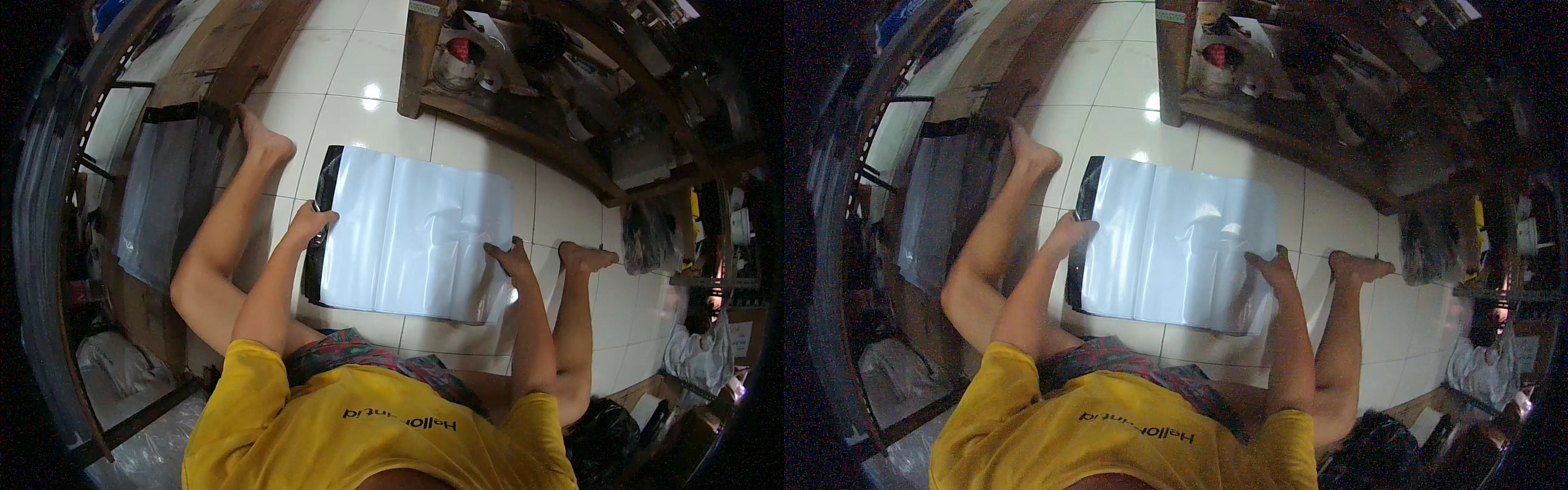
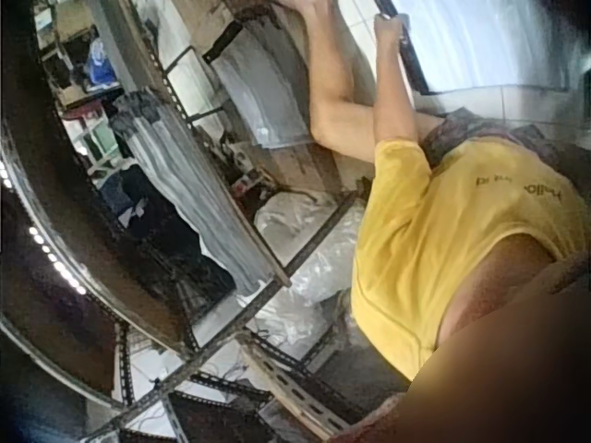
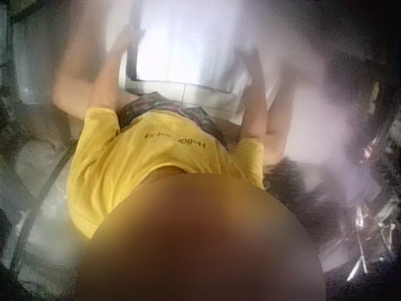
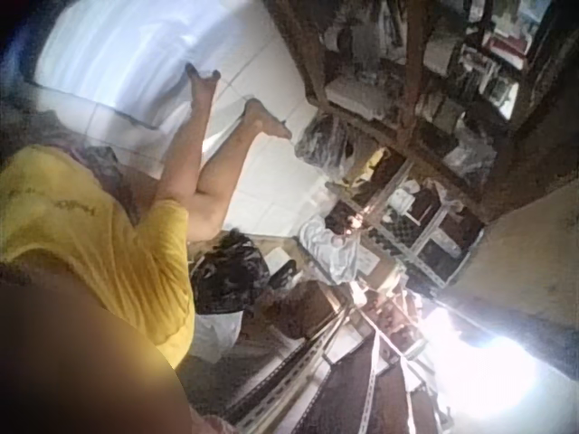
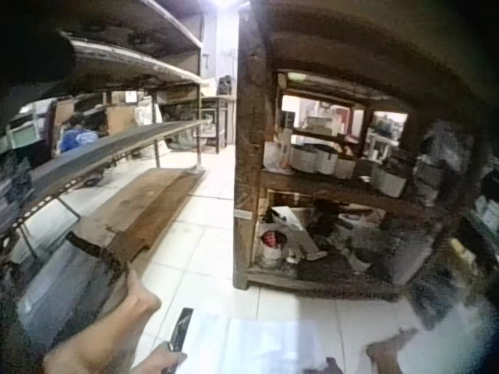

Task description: The person sits on the floor and repeatedly folds white poly mailers, then places them into a black plastic bag. The person handles the mailers one at a time, smoothing and folding them before stacking them in the bag.

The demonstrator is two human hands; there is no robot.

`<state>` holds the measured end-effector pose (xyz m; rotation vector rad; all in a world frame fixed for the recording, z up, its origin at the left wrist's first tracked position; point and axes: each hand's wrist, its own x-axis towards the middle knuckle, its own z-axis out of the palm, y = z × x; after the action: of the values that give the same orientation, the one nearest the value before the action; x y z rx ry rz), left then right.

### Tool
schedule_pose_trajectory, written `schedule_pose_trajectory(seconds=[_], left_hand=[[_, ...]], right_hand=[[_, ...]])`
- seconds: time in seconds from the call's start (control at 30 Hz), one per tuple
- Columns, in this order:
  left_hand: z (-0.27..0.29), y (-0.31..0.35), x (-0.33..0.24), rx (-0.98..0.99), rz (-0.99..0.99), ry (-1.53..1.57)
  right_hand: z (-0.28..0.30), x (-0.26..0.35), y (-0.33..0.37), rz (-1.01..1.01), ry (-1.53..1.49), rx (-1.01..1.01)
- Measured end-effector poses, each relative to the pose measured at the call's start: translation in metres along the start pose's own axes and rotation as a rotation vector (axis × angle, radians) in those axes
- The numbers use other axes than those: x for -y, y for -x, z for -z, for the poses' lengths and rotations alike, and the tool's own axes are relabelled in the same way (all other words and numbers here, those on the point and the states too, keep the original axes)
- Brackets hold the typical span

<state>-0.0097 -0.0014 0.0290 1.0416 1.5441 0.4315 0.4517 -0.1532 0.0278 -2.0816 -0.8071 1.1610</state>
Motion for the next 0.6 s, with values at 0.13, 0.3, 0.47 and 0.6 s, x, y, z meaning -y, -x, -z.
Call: schedule_pose_trajectory(seconds=[0.13, 0.3, 0.47, 0.6], left_hand=[[0.007, 0.006, 0.013, 0.050, 0.009, 0.129], [-0.012, 0.008, 0.012, -0.218, -0.093, -0.254], [-0.024, 0.011, 0.010, -0.269, -0.115, -0.222], [-0.033, 0.007, 0.004, -0.247, -0.079, -0.375]], right_hand=[[-0.011, 0.028, 0.010, 0.016, -0.063, 0.069], [-0.002, 0.031, -0.001, 0.004, 0.423, -0.100], [0.001, -0.001, 0.006, 0.160, 0.275, -0.226], [0.001, -0.013, 0.000, 0.192, 0.256, -0.226]])
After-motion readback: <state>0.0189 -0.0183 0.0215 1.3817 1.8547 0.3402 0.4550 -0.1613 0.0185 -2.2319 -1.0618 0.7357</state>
